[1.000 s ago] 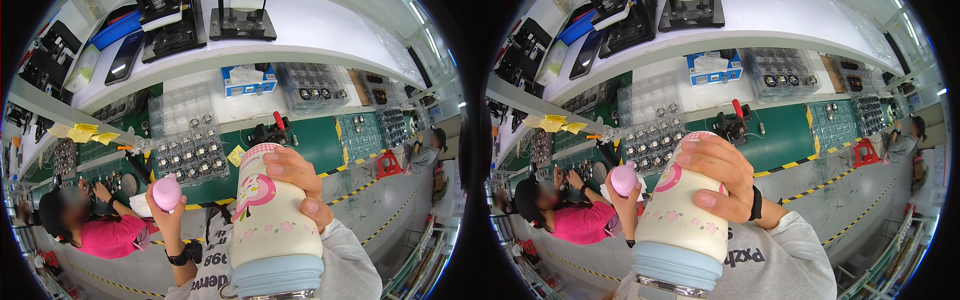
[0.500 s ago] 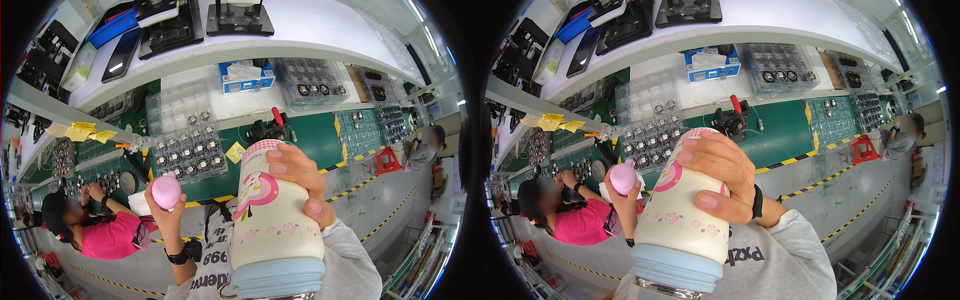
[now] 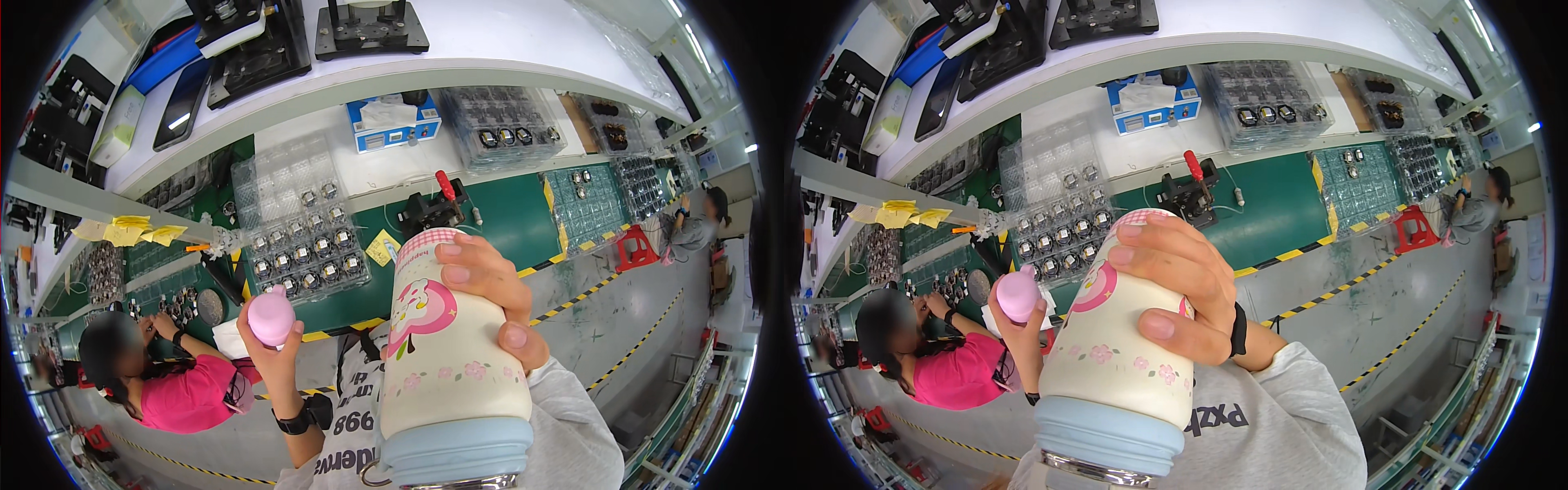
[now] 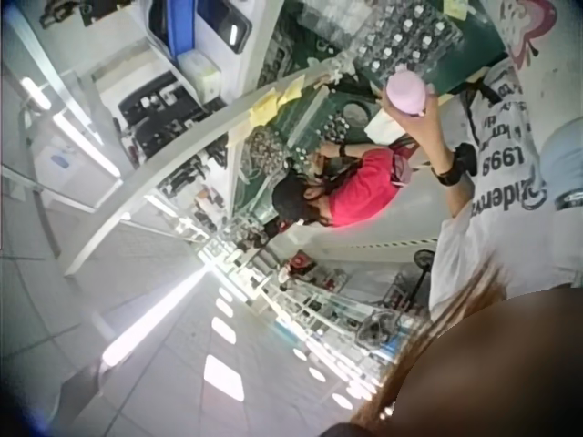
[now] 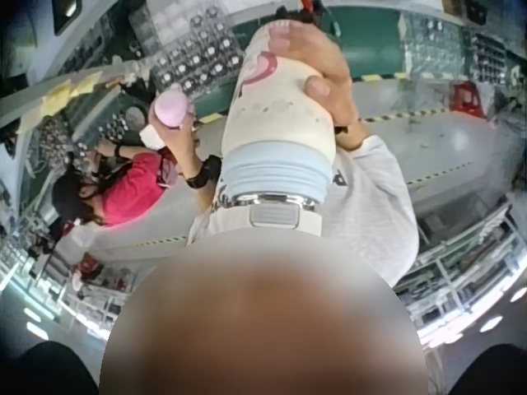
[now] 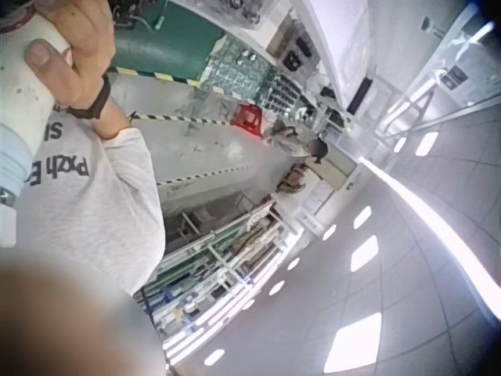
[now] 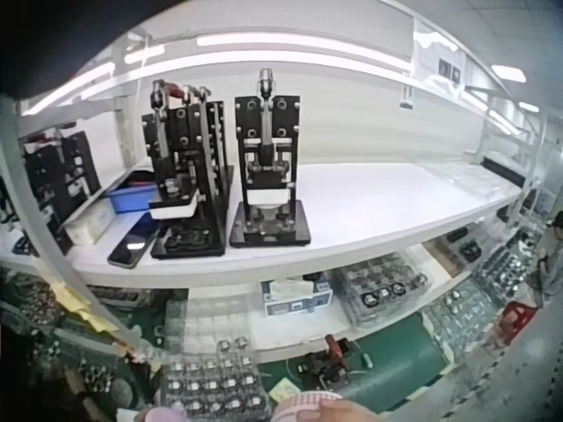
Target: Testing and inspecting electronic components across various assembly and quality control stations on a factory floor.
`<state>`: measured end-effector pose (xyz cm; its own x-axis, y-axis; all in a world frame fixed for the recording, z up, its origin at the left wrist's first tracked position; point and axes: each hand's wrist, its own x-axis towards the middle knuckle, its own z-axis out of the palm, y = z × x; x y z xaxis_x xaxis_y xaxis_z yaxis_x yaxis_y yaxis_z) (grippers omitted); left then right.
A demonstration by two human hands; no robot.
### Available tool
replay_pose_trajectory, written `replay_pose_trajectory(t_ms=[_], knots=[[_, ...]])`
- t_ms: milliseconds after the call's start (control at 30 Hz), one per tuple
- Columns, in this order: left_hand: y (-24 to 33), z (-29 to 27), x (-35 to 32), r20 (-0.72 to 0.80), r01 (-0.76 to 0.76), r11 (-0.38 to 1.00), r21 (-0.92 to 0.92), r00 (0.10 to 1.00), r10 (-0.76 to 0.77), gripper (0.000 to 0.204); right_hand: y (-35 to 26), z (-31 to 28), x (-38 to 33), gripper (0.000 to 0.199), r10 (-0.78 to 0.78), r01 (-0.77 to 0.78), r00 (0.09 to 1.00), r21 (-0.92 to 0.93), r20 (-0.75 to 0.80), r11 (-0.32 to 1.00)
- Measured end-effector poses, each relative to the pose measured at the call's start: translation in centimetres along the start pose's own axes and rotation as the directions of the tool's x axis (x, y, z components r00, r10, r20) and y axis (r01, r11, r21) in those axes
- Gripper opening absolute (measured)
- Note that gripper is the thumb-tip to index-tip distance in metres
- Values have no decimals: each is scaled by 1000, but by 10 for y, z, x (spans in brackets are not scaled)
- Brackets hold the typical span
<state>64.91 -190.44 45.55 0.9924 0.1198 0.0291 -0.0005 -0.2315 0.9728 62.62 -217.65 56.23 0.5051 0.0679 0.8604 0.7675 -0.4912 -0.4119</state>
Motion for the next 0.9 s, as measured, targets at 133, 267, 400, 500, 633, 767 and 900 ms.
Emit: replay_pose_trajectory(t_ms=[133,267,400,500,633,767,900], knots=[[0,3,1,18,-11,1000,11,1000,11,71,1,-1,-1,47,2,-3,1000,-3,-9,1000],[2,7,1,37,-17,999,28,999,16,71,2,-2,-1,47,6,-6,1000,-5,-18,1000],[5,10,0,46,-4,1000,23,999,3,70,3,-3,-3,47,6,-6,1000,4,-24,1000],[7,12,0,41,-5,1000,7,999,5,69,3,-3,-4,47,6,-5,1000,13,-27,1000],[5,12,2,38,-17,1000,20,999,16,69,3,-3,-5,46,1,-1,1000,23,-31,1000],[2,13,2,57,-27,999,31,998,25,69,3,-2,-5,46,-8,9,999,26,-34,1000],[1,16,2,85,-9,1000,0,996,9,69,3,1,-5,44,-13,18,997,62,-76,998]])
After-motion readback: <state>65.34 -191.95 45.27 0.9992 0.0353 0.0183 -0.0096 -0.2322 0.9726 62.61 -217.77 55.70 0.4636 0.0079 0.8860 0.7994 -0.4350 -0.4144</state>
